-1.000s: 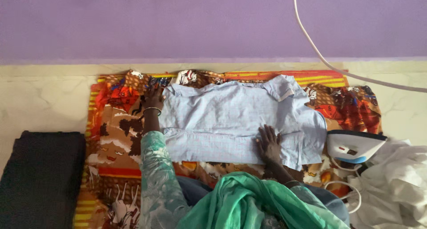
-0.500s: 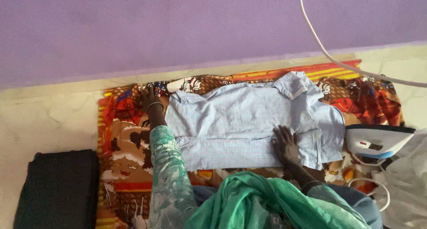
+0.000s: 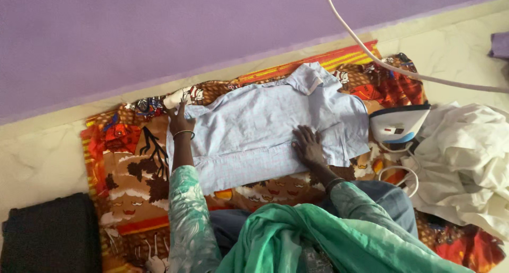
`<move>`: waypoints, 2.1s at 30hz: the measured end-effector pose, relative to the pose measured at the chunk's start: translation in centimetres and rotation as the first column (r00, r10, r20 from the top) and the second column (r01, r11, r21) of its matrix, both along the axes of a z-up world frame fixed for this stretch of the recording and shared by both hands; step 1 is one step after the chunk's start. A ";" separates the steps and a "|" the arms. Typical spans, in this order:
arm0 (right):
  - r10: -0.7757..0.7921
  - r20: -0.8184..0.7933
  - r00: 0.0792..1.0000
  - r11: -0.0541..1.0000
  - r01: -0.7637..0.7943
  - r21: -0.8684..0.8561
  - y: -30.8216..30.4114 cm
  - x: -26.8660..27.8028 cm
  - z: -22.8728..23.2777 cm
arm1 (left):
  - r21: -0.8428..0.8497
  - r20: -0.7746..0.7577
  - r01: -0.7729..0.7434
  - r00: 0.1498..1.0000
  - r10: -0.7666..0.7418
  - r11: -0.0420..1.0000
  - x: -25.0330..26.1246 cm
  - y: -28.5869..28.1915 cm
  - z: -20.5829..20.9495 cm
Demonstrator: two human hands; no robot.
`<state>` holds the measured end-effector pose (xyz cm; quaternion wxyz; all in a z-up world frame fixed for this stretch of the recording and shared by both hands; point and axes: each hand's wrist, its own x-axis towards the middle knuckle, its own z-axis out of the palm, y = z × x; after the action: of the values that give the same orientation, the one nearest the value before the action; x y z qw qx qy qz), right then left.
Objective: The person irons a light blue checkered shirt laid out on a patterned mat on the floor. They smooth the fabric, use an electric iron on the body and sleeves, and fold the shirt after ironing.
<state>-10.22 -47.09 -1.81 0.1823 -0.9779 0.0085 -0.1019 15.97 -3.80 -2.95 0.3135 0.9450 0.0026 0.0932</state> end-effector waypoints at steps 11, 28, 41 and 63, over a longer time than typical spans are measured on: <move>-0.005 0.040 0.999 0.999 0.007 -0.036 -0.1 0.1 -1.2 | -0.211 0.152 -0.084 0.981 0.117 0.974 -5.2 -3.2 0.4; -0.413 -0.116 0.903 0.896 0.426 0.127 -21.9 10.3 3.7 | -0.617 -0.135 0.138 0.951 -0.277 0.775 -14.0 -8.8 -2.7; -0.596 0.161 0.787 0.754 0.617 -0.227 -18.1 8.7 5.3 | -0.016 -0.421 0.364 0.842 -0.337 0.931 -14.9 -8.6 -3.3; -0.655 -0.565 0.501 -0.348 0.464 0.815 -14.6 -6.3 -1.2 | -0.024 -0.461 -0.631 0.695 0.551 0.775 -17.2 -1.3 2.3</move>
<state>-16.53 -61.71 -3.02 0.6948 -0.4224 0.5415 -0.2136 -1.23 -5.09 -0.62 0.3420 0.8571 0.3846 -0.0216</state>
